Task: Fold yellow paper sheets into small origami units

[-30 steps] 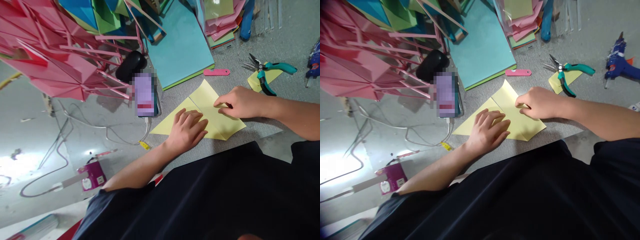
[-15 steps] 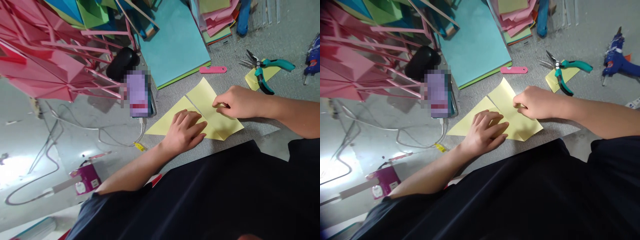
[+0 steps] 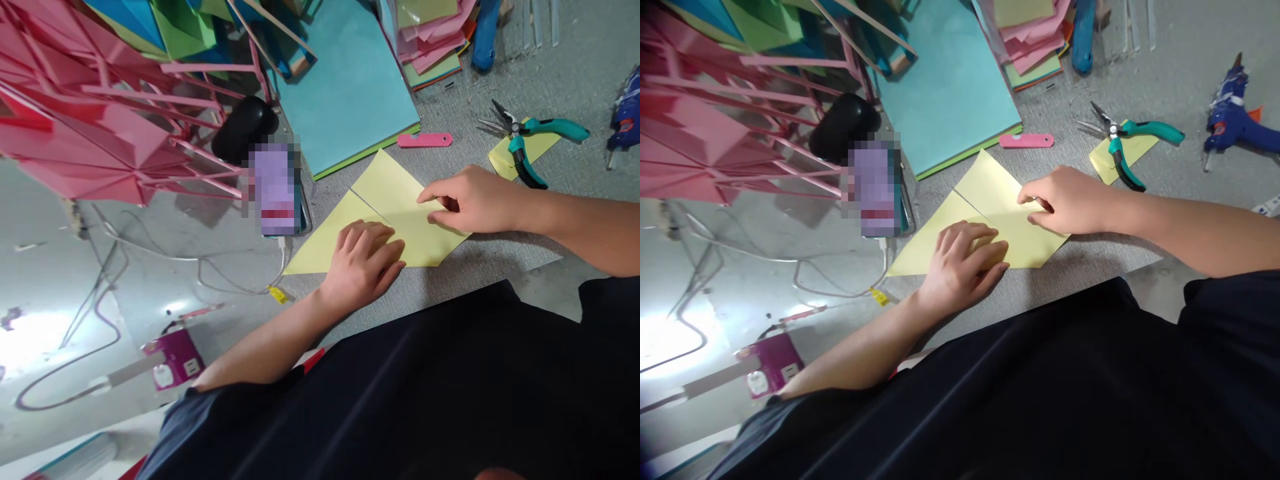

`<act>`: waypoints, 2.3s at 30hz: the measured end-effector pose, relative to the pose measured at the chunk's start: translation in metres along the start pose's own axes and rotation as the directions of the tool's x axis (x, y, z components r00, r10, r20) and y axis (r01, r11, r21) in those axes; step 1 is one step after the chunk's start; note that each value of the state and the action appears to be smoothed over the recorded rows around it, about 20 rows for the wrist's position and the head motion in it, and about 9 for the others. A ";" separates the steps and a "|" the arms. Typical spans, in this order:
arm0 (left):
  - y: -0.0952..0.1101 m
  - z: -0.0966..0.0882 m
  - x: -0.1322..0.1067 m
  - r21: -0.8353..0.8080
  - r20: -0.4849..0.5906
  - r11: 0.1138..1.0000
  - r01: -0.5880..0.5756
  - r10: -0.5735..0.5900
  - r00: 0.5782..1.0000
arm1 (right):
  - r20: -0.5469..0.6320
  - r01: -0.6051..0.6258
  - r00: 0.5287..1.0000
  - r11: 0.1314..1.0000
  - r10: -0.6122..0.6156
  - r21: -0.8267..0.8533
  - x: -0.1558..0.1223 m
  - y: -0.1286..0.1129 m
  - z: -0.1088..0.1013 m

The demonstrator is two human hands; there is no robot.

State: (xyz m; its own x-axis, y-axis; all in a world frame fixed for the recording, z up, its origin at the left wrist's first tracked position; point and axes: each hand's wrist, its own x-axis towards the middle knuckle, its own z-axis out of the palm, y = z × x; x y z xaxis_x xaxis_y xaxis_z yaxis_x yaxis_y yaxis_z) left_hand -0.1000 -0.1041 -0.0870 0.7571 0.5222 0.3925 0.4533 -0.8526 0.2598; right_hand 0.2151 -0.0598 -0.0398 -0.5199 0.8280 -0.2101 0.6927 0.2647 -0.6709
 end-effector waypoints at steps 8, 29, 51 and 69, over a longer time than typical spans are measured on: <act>0.003 0.002 0.006 -0.100 -0.023 0.992 -0.075 0.073 0.997 | 0.049 -0.001 0.999 0.998 0.004 -0.066 0.004 -0.002 0.001; -0.001 0.003 0.006 -0.125 0.028 0.977 -0.174 0.179 0.984 | 0.178 -0.017 0.983 0.994 0.036 -0.103 0.003 -0.005 -0.008; -0.008 0.005 -0.007 -0.118 0.228 0.974 -0.194 0.217 0.949 | 0.213 0.033 0.977 0.999 -0.026 -0.029 0.001 0.009 -0.009; -0.020 -0.010 0.009 -0.535 0.289 0.842 0.070 0.104 0.952 | 0.156 0.061 0.985 0.997 -0.068 0.053 0.005 0.008 -0.031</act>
State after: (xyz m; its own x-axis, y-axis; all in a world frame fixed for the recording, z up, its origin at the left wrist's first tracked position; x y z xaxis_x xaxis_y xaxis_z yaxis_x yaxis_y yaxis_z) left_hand -0.1071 -0.0824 -0.0803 0.9036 0.4026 0.1460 0.1830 -0.6712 0.7184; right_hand 0.2339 -0.0384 -0.0245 -0.6378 0.7205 -0.2723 0.6322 0.2878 -0.7194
